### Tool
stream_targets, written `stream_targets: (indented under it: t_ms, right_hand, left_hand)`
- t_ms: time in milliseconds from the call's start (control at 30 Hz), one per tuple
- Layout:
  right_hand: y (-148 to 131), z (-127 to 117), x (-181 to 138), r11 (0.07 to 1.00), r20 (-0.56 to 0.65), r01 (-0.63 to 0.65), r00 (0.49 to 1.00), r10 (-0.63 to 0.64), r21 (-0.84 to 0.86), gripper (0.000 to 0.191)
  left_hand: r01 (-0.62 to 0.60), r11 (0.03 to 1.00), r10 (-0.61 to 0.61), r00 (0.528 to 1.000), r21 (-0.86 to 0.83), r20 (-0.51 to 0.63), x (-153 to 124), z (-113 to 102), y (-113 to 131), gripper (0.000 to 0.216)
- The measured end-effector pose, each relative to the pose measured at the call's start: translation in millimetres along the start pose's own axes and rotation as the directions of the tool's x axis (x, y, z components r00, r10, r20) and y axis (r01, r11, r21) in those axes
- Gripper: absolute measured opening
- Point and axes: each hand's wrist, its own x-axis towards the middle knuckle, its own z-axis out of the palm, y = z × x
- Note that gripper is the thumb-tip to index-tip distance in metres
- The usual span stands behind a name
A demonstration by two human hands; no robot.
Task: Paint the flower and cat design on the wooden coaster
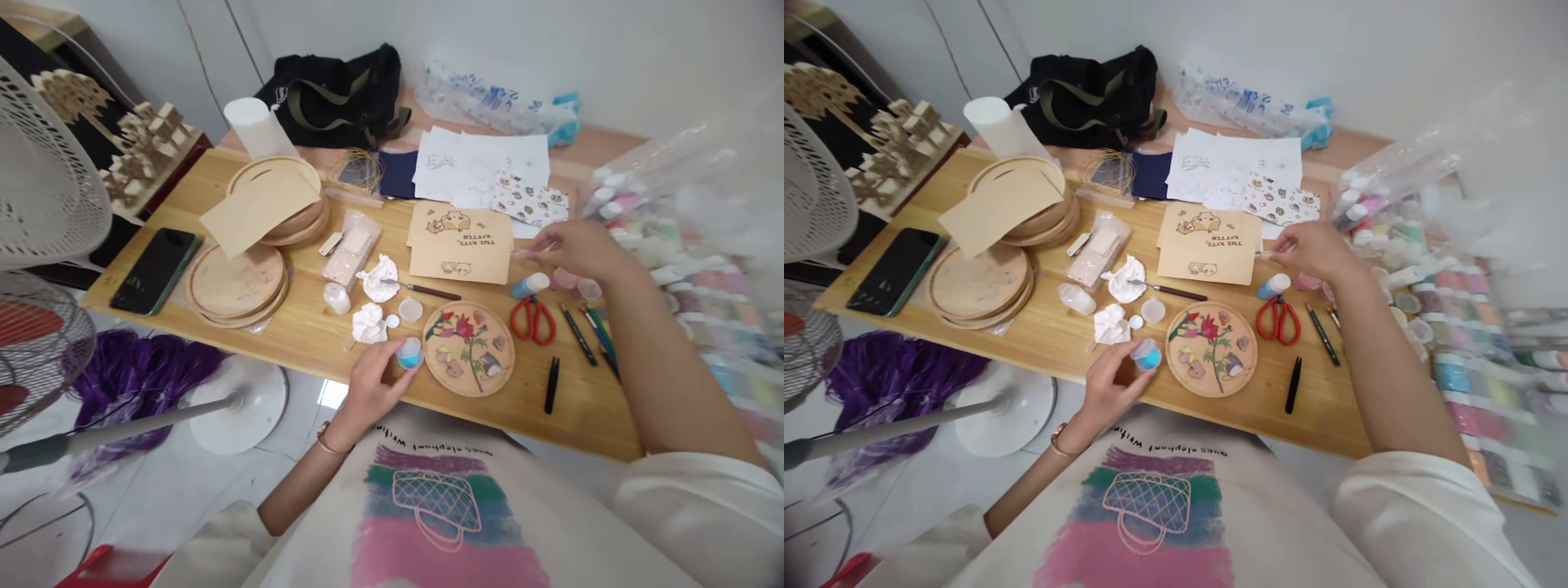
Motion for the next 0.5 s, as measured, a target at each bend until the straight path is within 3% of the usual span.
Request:
stream_targets:
  t_ms: [267, 500]
  right_hand:
    - [23, -3, -31, 0.930, -0.113, -0.099, 0.983, 0.148, 0.355, 0.020]
    - [22, -10, -38, 0.880, -0.172, -0.157, 0.951, 0.257, 0.449, 0.018]
  left_hand:
    - [-0.013, 0.999, 0.013, 1.000, 0.031, 0.001, -2, 1, -2, 0.040]
    - [-0.010, 0.999, 0.009, 1.000, 0.048, 0.007, 0, 1, 0, 0.036]
